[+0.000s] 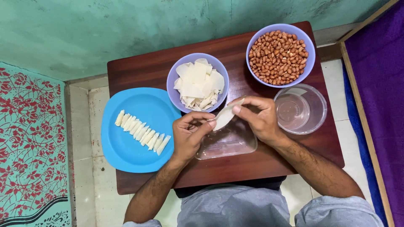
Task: The person sits at a low table and wraps peanuts in thin white sheets by hand. They pick up a sheet, place a peanut in the center, fold the sheet into a small packet, and place it on a blue plate. The process is repeated with ingredients from bowls on the table.
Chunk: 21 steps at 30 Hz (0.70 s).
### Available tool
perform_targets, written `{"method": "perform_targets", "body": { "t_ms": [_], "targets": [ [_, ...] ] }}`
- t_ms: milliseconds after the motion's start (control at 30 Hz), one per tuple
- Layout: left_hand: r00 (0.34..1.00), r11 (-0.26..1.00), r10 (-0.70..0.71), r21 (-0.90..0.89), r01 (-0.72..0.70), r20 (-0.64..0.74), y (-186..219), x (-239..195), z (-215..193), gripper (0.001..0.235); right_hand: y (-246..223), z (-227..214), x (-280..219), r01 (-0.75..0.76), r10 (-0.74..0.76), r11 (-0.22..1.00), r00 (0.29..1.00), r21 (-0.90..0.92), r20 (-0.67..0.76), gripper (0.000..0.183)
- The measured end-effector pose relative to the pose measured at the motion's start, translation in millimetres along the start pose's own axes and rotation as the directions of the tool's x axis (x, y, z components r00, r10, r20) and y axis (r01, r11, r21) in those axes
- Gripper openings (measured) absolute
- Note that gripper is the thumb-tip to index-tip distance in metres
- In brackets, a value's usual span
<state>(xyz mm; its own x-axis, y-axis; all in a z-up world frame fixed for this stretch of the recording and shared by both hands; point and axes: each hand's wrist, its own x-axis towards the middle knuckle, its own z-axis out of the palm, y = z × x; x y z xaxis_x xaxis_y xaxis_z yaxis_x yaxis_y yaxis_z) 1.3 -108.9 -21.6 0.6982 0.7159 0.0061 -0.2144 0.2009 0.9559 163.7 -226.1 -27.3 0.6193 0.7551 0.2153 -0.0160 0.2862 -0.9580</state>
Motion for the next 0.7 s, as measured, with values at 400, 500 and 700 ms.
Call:
{"method": "perform_targets", "body": {
  "t_ms": [400,500,700],
  "targets": [
    [0.968,0.934,0.244,0.253,-0.251,0.059,9.8,-0.5,10.2,0.013,-3.2,12.4,-9.7,-0.054,0.059,0.998,0.991,-0.037,0.120,0.014],
    [0.965,0.927,0.255,0.270,-0.260,0.055,7.1,-2.1,7.2,0.008,-10.3,16.6,-8.0,-0.041,0.043,0.999,0.997,-0.029,0.072,0.009],
    [0.966,0.944,0.254,0.206,-0.256,0.041,4.5,-2.4,13.6,0.009,-1.1,-0.8,0.5,0.012,-0.017,0.998,0.998,-0.068,-0.065,0.011]
  ]
}}
